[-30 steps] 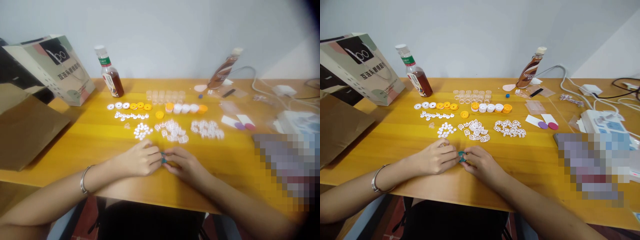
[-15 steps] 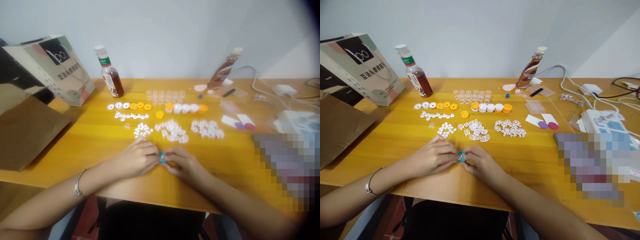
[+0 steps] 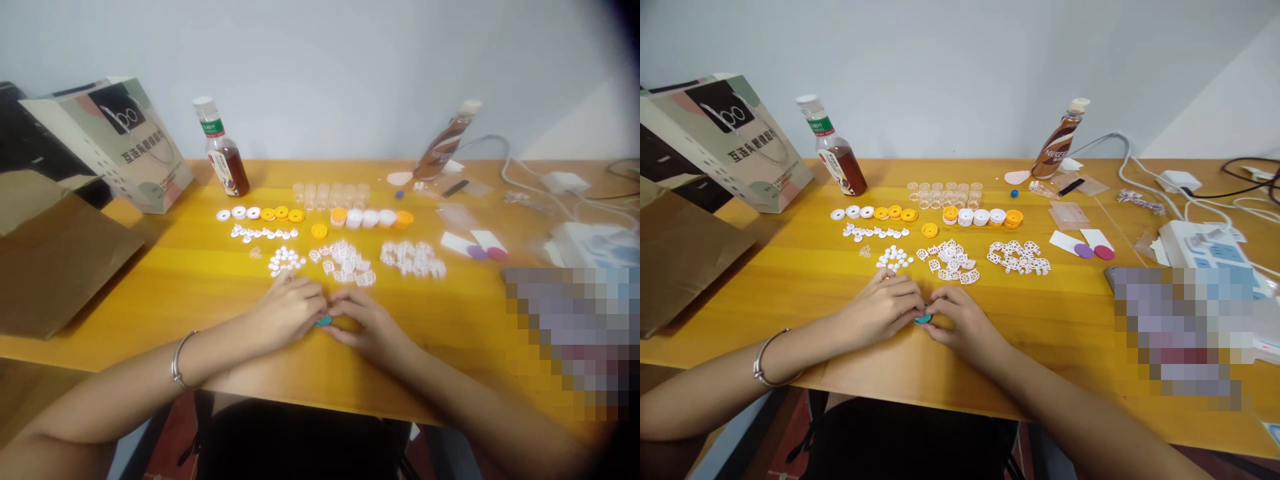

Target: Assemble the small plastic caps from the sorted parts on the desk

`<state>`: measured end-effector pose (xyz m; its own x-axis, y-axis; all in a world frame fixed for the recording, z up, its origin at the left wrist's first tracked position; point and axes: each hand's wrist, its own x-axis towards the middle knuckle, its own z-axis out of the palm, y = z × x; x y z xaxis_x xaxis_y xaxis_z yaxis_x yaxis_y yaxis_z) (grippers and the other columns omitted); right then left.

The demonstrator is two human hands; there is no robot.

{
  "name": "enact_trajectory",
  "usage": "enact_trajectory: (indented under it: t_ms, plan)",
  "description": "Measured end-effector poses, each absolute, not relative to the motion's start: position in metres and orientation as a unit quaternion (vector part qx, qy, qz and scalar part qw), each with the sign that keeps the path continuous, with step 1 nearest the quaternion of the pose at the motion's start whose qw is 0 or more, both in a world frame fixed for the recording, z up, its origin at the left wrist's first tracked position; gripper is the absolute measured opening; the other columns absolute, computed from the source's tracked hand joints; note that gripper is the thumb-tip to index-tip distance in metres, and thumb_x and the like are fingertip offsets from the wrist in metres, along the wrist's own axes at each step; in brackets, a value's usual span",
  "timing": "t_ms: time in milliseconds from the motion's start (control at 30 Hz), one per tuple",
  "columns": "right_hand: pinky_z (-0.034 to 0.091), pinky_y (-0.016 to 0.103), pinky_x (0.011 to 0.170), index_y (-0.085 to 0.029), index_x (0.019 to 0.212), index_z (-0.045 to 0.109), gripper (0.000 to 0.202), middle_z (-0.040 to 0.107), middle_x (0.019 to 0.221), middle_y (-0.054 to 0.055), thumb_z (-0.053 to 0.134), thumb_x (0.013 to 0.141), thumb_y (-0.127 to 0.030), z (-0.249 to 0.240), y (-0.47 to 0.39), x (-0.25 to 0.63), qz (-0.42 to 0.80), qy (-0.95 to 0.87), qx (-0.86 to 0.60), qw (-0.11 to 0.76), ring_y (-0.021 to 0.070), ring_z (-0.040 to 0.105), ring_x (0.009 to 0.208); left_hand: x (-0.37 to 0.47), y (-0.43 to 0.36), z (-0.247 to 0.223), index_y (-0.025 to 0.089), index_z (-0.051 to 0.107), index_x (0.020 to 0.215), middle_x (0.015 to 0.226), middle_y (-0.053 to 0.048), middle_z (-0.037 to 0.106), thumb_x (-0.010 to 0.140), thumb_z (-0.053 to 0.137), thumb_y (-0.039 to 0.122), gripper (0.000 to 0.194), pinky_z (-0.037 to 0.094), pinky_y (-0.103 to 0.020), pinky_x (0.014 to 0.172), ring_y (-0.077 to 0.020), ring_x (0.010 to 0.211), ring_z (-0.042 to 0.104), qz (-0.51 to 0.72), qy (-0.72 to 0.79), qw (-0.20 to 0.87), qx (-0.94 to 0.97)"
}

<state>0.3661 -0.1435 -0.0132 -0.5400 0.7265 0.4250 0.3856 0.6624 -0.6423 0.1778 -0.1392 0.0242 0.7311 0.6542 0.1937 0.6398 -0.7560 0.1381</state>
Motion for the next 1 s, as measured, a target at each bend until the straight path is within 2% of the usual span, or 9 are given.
enact_trajectory:
  t_ms: [100, 233, 367, 533, 667, 833, 900, 1000]
  plan:
    - [0.052, 0.032, 0.074, -0.021, 0.083, 0.06, 0.009, 0.061, 0.088, 0.005, 0.061, 0.074, -0.019, -0.012, -0.143, 0.366, 0.298, -0.82, -0.339, 0.353, 0.0156, 0.061, 0.081, 0.176, -0.139, 0.024, 0.018, 0.059, 0.081, 0.078, 0.0, 0.059, 0.089, 0.042, 0.025, 0.021, 0.024, -0.031, 0.071, -0.0136, 0.073, 0.048, 0.128, 0.35, 0.023, 0.928]
    - [0.054, 0.03, 0.075, -0.02, 0.088, 0.056, 0.012, 0.065, 0.083, 0.002, 0.058, 0.077, -0.021, -0.01, -0.143, 0.364, 0.478, -0.731, -0.337, 0.35, 0.0128, 0.064, 0.076, 0.173, -0.139, 0.03, 0.018, 0.058, 0.083, 0.079, -0.001, 0.06, 0.089, 0.042, 0.027, 0.019, 0.025, -0.032, 0.072, -0.0146, 0.077, 0.05, 0.148, 0.356, 0.032, 0.922]
    - [0.053, 0.032, 0.082, -0.02, 0.084, 0.054, 0.016, 0.067, 0.088, 0.002, 0.064, 0.071, -0.022, -0.011, -0.143, 0.358, 0.602, -0.606, -0.344, 0.39, 0.0127, 0.065, 0.082, 0.173, -0.137, 0.034, 0.018, 0.059, 0.086, 0.083, -0.002, 0.061, 0.089, 0.042, 0.027, 0.019, 0.025, -0.033, 0.073, -0.0151, 0.08, 0.051, 0.167, 0.361, 0.036, 0.917]
    - [0.052, 0.033, 0.083, -0.02, 0.08, 0.054, 0.02, 0.068, 0.089, 0.002, 0.069, 0.067, -0.023, -0.01, -0.143, 0.356, 0.63, -0.558, -0.355, 0.407, 0.0132, 0.066, 0.083, 0.17, -0.132, 0.04, 0.02, 0.061, 0.086, 0.082, 0.001, 0.062, 0.088, 0.047, 0.03, 0.017, 0.029, -0.031, 0.074, -0.0125, 0.078, 0.053, 0.196, 0.357, 0.073, 0.911]
    - [0.052, 0.032, 0.082, -0.02, 0.079, 0.054, 0.021, 0.069, 0.087, 0.002, 0.07, 0.066, -0.024, -0.01, -0.142, 0.357, 0.624, -0.556, -0.376, 0.4, 0.0138, 0.066, 0.081, 0.148, -0.131, 0.061, 0.021, 0.06, 0.095, 0.093, -0.003, 0.061, 0.088, 0.046, 0.031, 0.019, 0.035, -0.031, 0.08, -0.0144, 0.088, 0.053, 0.23, 0.365, 0.107, 0.896]
    - [0.052, 0.033, 0.083, -0.02, 0.08, 0.054, 0.023, 0.069, 0.091, 0.004, 0.07, 0.065, -0.027, -0.011, -0.142, 0.356, 0.624, -0.55, -0.393, 0.392, 0.0153, 0.066, 0.084, 0.117, -0.139, 0.066, 0.022, 0.051, 0.115, 0.111, -0.007, 0.051, 0.081, 0.054, 0.037, 0.037, 0.042, -0.033, 0.084, -0.0183, 0.097, 0.051, 0.127, 0.374, 0.162, 0.904]
    - [0.051, 0.033, 0.083, -0.02, 0.079, 0.054, 0.023, 0.069, 0.092, 0.004, 0.07, 0.065, -0.028, -0.01, -0.141, 0.356, 0.628, -0.547, -0.395, 0.387, 0.016, 0.066, 0.085, 0.114, -0.14, 0.057, 0.023, 0.053, 0.112, 0.107, -0.007, 0.053, 0.083, 0.052, 0.033, 0.031, 0.043, -0.032, 0.082, -0.0173, 0.093, 0.052, 0.106, 0.38, 0.202, 0.896]
    - [0.05, 0.034, 0.084, -0.02, 0.079, 0.055, 0.023, 0.069, 0.09, 0.003, 0.071, 0.064, -0.028, -0.01, -0.141, 0.356, 0.634, -0.541, -0.402, 0.379, 0.0162, 0.066, 0.085, 0.117, -0.136, 0.045, 0.021, 0.055, 0.104, 0.098, -0.005, 0.057, 0.085, 0.048, 0.027, 0.021, 0.044, -0.031, 0.08, -0.0153, 0.087, 0.054, 0.15, 0.401, 0.298, 0.853]
